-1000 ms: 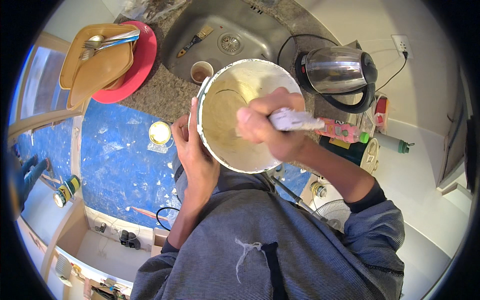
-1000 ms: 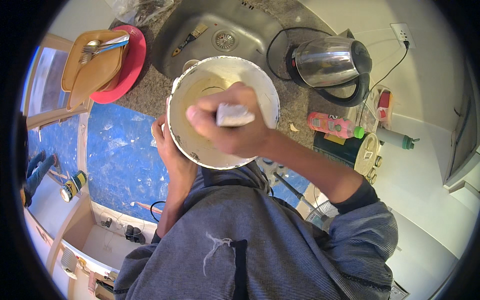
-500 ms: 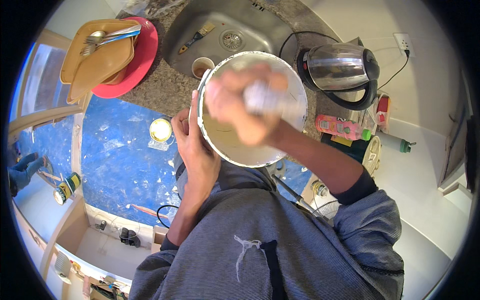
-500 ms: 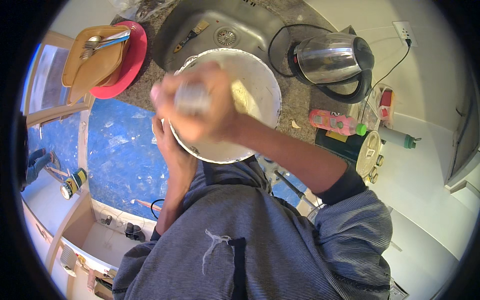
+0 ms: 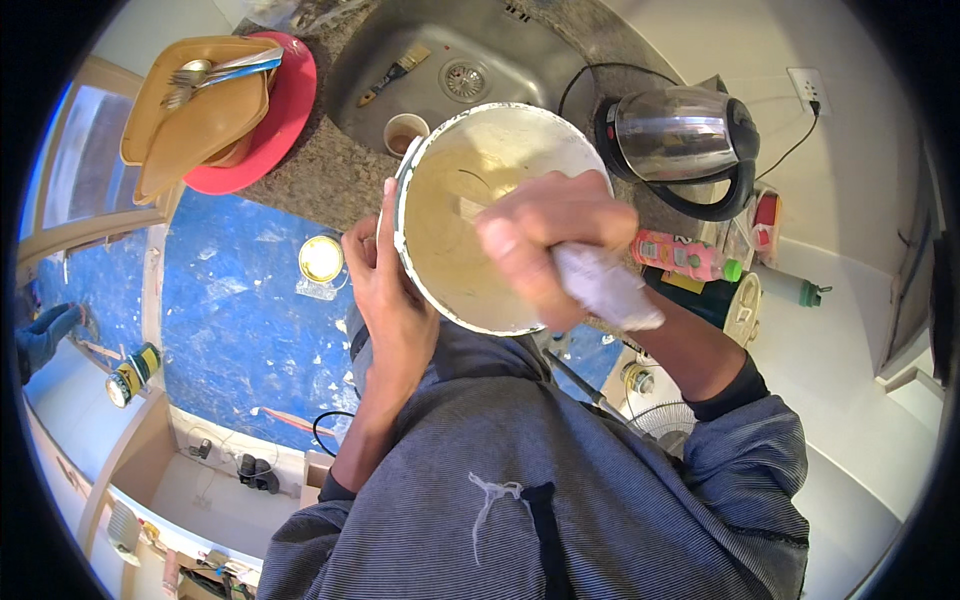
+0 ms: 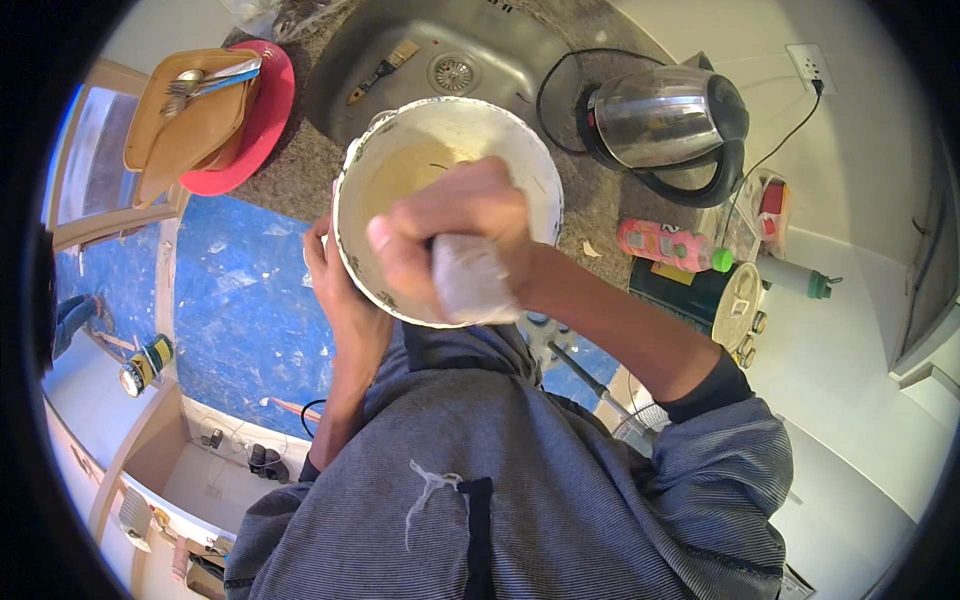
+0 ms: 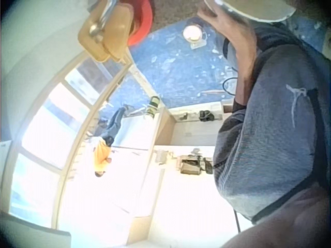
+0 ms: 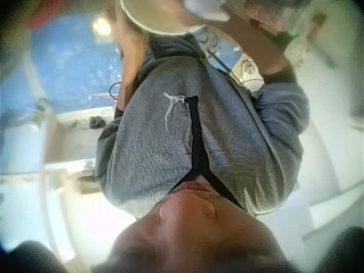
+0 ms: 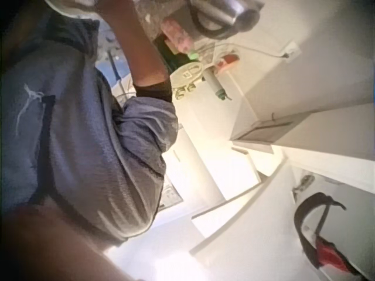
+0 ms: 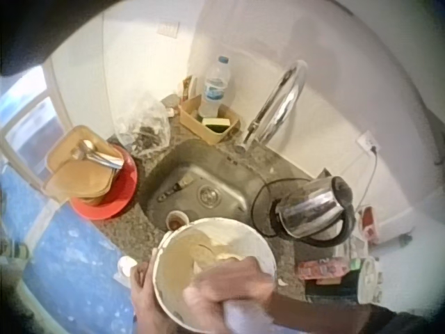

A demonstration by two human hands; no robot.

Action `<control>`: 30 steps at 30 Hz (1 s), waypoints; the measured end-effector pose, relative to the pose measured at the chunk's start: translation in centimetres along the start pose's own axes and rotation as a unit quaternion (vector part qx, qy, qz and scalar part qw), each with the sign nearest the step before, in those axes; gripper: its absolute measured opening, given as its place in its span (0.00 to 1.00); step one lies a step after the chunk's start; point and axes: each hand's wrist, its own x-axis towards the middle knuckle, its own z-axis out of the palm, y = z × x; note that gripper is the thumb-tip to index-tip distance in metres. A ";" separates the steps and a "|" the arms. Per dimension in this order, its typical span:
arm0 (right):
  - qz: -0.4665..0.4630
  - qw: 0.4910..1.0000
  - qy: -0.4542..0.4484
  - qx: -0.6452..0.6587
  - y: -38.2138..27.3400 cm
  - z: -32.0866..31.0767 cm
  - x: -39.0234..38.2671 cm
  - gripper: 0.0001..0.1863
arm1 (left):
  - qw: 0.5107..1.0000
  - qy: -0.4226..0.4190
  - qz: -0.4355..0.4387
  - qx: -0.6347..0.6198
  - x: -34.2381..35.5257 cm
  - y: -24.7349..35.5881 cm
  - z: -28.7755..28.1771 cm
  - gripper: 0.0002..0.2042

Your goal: The person walks through a room under renovation, picks up a small container, and pours its contents into a larger paint bucket. They then carry the bucket to a sink, add water, and stir the mixture with a stick. Finally, they wipe the inside of the bucket with a cloth.

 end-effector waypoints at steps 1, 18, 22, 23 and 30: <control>-0.003 1.000 0.019 0.017 0.1 -0.2 -0.2 0.14 | 1.000 -0.008 -0.009 -0.009 0.0 0.1 -0.1 0.39; 0.011 0.998 -0.064 0.028 -0.1 -0.2 0.3 0.19 | 1.000 -0.012 0.005 -0.019 0.2 -0.1 -0.2 0.40; -0.008 0.993 -0.070 0.093 -1.7 1.5 -1.4 0.18 | 1.000 -0.019 -0.006 -0.024 0.2 -0.2 -0.2 0.40; 0.005 0.991 -0.065 0.115 -1.4 0.9 -1.7 0.18 | 0.999 -0.020 -0.008 -0.023 0.2 -0.3 -0.2 0.40; -0.001 0.994 -0.064 0.086 -0.9 0.8 0.0 0.17 | 0.999 -0.019 -0.011 -0.023 0.1 -0.1 -0.4 0.40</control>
